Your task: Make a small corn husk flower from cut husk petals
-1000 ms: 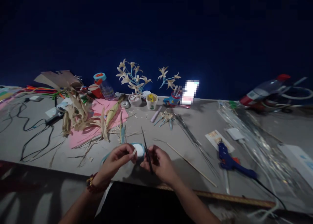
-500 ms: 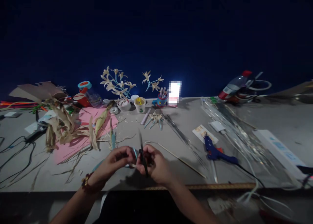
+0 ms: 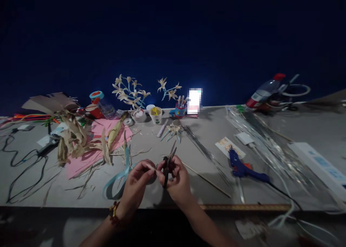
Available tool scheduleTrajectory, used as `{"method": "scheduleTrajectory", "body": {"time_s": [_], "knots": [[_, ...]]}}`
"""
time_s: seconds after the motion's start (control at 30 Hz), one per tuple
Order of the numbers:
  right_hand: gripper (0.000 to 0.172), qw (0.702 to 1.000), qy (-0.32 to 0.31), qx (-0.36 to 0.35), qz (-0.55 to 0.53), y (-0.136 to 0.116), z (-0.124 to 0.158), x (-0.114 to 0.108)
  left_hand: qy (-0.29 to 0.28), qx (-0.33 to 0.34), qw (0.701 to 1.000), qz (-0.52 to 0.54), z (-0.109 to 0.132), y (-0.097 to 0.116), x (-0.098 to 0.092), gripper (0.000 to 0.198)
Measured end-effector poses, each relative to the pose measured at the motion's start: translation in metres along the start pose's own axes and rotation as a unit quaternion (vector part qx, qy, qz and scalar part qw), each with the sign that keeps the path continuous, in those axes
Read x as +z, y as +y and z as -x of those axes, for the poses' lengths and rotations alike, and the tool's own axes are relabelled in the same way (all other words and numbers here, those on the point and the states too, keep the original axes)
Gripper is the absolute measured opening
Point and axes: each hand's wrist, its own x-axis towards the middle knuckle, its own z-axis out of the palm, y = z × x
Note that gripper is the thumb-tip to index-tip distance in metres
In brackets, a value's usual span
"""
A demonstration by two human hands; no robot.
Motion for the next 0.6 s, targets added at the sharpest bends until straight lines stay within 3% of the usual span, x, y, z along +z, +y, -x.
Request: {"method": "scheduleTrajectory", "body": {"time_s": [0.17,0.37,0.6], "knots": [[0.034,0.998,-0.003,0.056,0.006,-0.010,0.001,-0.010,0.024,-0.046,0.997,0.061,-0.002,0.004,0.002,0.013],[0.044,0.976,-0.141,0.154,0.063,0.001,0.020,-0.038,0.047,-0.053,0.992,0.102,-0.006,0.015,0.002,0.013],[0.050,0.952,-0.234,0.177,0.092,0.001,0.027,-0.040,0.036,-0.060,0.992,0.104,-0.007,0.016,0.001,0.012]]}}
